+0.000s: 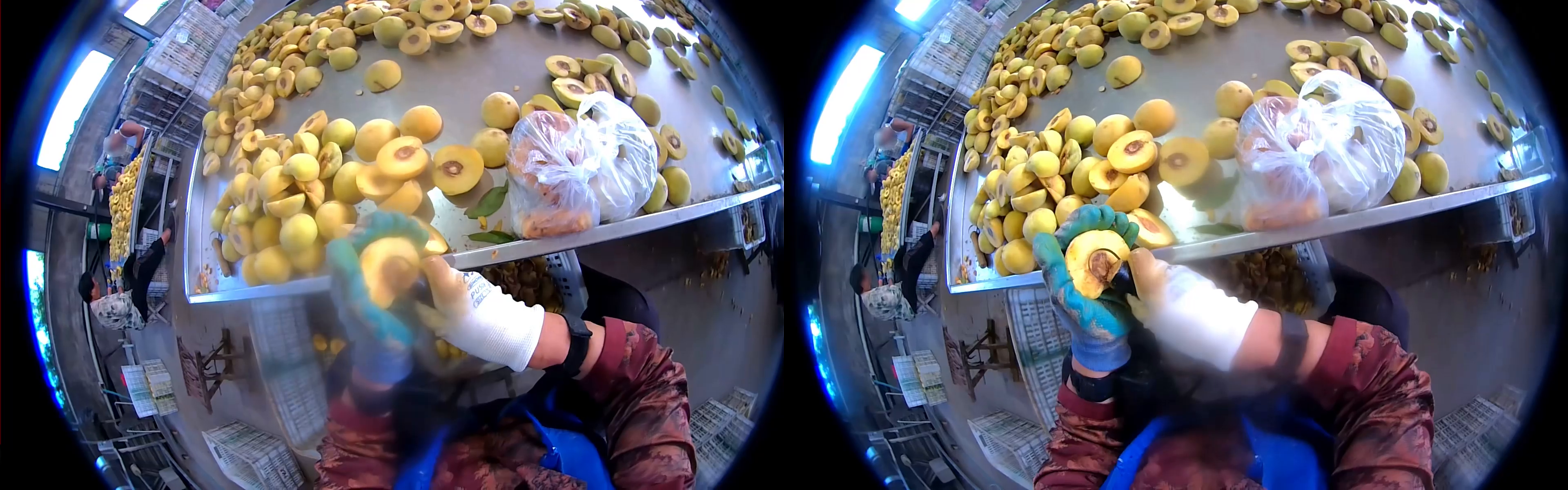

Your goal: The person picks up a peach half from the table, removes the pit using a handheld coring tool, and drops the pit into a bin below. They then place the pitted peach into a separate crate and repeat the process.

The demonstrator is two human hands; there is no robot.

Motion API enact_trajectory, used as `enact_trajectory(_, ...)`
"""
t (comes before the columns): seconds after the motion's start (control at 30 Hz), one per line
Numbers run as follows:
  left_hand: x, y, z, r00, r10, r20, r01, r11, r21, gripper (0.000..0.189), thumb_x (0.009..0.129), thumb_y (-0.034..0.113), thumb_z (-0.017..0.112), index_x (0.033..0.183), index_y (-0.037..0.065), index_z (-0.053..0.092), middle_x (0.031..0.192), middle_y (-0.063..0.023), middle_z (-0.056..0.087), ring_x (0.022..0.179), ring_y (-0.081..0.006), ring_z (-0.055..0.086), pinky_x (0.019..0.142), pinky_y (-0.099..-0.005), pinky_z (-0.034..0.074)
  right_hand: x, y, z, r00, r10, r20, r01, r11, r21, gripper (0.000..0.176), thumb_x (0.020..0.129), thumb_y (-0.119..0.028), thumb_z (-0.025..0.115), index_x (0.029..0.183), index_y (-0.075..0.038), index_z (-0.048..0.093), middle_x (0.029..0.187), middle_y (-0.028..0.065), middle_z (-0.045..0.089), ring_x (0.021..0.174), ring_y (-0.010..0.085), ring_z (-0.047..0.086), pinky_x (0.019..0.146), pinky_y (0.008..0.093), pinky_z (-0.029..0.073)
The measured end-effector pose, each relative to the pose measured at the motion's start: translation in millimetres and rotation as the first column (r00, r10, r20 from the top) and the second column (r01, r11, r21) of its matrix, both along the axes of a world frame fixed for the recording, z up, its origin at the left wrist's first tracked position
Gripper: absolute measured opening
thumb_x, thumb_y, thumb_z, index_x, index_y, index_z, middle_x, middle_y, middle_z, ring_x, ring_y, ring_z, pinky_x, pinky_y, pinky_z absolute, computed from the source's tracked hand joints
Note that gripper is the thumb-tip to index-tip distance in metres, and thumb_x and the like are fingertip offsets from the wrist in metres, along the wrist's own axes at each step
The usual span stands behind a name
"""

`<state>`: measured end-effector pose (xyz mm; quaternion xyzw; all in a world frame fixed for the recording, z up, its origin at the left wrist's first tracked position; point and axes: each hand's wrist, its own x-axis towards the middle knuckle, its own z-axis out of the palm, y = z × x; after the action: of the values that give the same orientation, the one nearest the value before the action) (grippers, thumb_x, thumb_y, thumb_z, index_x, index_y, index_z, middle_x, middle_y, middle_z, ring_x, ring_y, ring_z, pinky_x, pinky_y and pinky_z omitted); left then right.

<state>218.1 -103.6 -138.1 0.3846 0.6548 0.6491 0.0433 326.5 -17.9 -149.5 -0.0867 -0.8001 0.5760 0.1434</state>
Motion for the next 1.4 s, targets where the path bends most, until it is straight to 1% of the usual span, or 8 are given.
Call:
enact_trajectory(0.2,-0.8,-6.1,-3.1,0.997,-0.045,-0.055,0.037,0.988,-0.152,0.020,0.092,0.005,0.052,0.108,-0.006,0.056,0.105,-0.0139,0.063,0.094,-0.0241,0.062,0.082,-0.0346,0.050,6.1,5.6,18.8,0.938,0.158,0.308,-0.027,0.921,-0.389,0.028,0.094,-0.021,0.052,0.110,0.003,0.048,0.088,0.0256,0.062,0.082,0.0435,0.059,0.071,0.0472,0.047)
enact_trajectory(0.3,-11.5,-13.4,-8.0,0.965,-0.068,-0.253,-0.003,0.964,-0.268,0.023,0.091,0.007,0.055,0.110,-0.006,0.055,0.108,-0.0143,0.062,0.096,-0.0253,0.061,0.082,-0.0357,0.050,7.4,1.0,5.5,0.969,0.079,0.236,-0.067,0.996,-0.060,0.034,0.093,-0.025,0.055,0.112,0.002,0.047,0.087,0.0257,0.062,0.079,0.0424,0.061,0.069,0.0475,0.048)
enact_trajectory(0.47,2.1,2.0,8.5,0.899,-0.209,0.384,0.174,0.977,0.123,0.041,0.096,0.029,0.050,0.121,-0.004,0.051,0.115,-0.0149,0.061,0.100,-0.0275,0.061,0.087,-0.0405,0.051,7.2,3.0,12.4,0.958,0.098,0.270,-0.040,0.977,-0.212,0.043,0.090,-0.028,0.060,0.115,0.003,0.043,0.086,0.0273,0.062,0.077,0.0438,0.062,0.066,0.0492,0.049)
enact_trajectory(0.57,13.8,7.6,7.6,0.909,-0.129,0.396,0.070,0.985,0.159,0.062,0.098,0.052,0.044,0.125,-0.004,0.049,0.109,-0.0166,0.063,0.092,-0.0267,0.064,0.087,-0.0430,0.054,6.5,5.9,17.7,0.952,0.132,0.277,-0.059,0.964,-0.259,0.048,0.089,-0.030,0.061,0.117,0.004,0.042,0.086,0.0281,0.062,0.077,0.0439,0.063,0.065,0.0498,0.050)
enact_trajectory(0.83,-6.6,-8.6,13.7,0.762,-0.299,0.574,0.361,0.932,0.007,0.028,0.089,0.017,0.061,0.110,-0.003,0.061,0.109,-0.0130,0.066,0.090,-0.0160,0.062,0.081,-0.0272,0.050,20.5,-6.1,-7.6,0.938,0.199,0.283,-0.120,0.954,-0.273,0.055,0.091,-0.032,0.059,0.125,0.006,0.040,0.073,0.0228,0.062,0.064,0.0376,0.063,0.056,0.0447,0.051)
enact_trajectory(1.1,-14.4,-8.4,27.4,0.688,-0.343,0.640,0.560,0.811,-0.168,0.025,0.086,0.014,0.064,0.105,-0.003,0.064,0.102,-0.0120,0.069,0.083,-0.0149,0.063,0.077,-0.0259,0.052,21.8,5.3,26.1,0.773,0.525,0.356,-0.025,0.586,-0.810,0.035,0.091,-0.024,0.060,0.113,0.001,0.048,0.056,0.0009,0.050,0.046,0.0115,0.051,0.042,0.0269,0.043)
enact_trajectory(1.33,-8.9,-12.2,16.6,0.532,-0.465,0.708,0.575,0.812,0.102,0.038,0.086,0.027,0.069,0.107,-0.003,0.063,0.099,-0.0154,0.067,0.087,-0.0231,0.067,0.079,-0.0354,0.057,32.0,14.0,16.3,0.760,0.619,-0.198,-0.142,-0.140,-0.980,0.024,0.089,-0.024,0.063,0.079,-0.010,0.047,0.058,-0.0023,0.045,0.044,0.0069,0.042,0.044,0.0221,0.040)
enact_trajectory(1.4,-0.1,-8.3,14.7,0.616,-0.464,0.636,0.530,0.842,0.101,0.057,0.084,0.048,0.068,0.109,-0.003,0.062,0.099,-0.0189,0.068,0.082,-0.0270,0.068,0.073,-0.0363,0.057,31.9,15.9,17.9,0.762,0.631,-0.142,-0.168,-0.019,-0.986,0.023,0.090,-0.025,0.063,0.085,-0.008,0.049,0.062,-0.0010,0.049,0.047,0.0079,0.046,0.046,0.0240,0.041)
